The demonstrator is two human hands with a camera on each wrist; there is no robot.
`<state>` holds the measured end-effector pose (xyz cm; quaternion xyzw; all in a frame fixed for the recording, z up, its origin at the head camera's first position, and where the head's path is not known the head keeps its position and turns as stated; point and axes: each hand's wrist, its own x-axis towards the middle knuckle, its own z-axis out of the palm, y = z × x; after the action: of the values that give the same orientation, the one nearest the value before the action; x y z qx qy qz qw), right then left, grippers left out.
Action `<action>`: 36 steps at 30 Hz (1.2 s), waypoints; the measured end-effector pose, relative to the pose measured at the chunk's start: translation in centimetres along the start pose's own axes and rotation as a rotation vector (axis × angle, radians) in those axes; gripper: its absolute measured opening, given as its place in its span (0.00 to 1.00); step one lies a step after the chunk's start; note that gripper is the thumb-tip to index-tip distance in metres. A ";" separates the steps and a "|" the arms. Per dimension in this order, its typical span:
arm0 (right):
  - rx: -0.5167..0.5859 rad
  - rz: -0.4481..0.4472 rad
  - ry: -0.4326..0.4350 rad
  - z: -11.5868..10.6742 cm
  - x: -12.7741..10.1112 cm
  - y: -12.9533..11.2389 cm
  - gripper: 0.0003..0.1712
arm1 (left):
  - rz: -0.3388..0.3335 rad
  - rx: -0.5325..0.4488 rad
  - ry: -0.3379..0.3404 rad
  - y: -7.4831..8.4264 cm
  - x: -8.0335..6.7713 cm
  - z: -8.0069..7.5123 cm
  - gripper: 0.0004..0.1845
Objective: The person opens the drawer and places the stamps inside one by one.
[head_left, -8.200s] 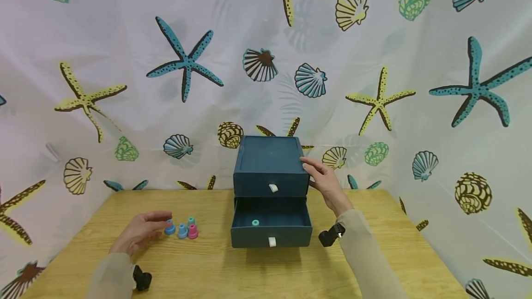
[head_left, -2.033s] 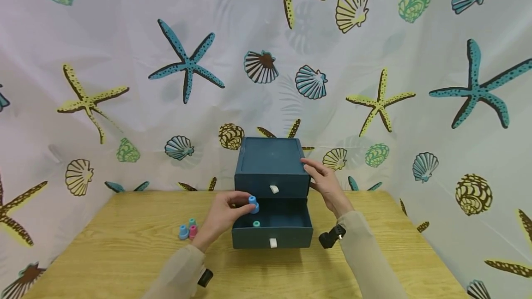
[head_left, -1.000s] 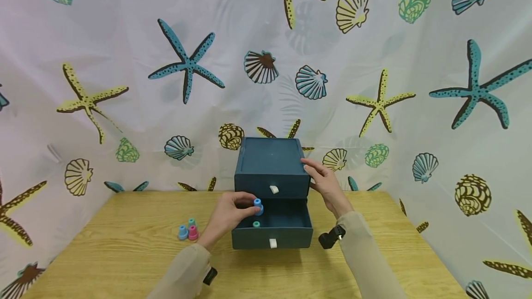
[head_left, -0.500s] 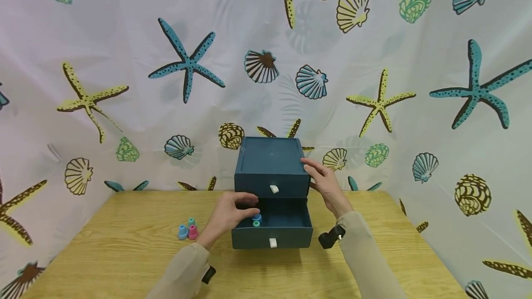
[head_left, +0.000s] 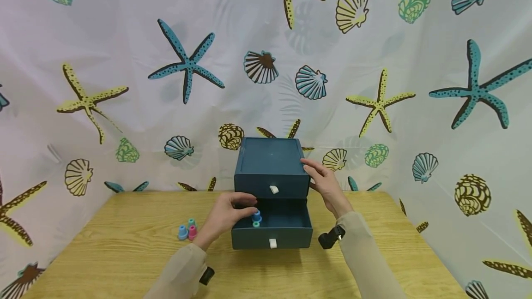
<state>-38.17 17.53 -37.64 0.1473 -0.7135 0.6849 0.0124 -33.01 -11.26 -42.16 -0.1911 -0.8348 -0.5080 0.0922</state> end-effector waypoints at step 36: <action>-0.003 0.009 0.009 -0.1 0.3 0.3 0.24 | -0.119 -0.210 0.204 -4.2 -2.8 -4.6 0.19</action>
<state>-38.55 17.60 -37.86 0.1410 -0.7152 0.6844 0.0129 -32.37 -17.68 -44.43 -0.0971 -0.7732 -0.6139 0.1258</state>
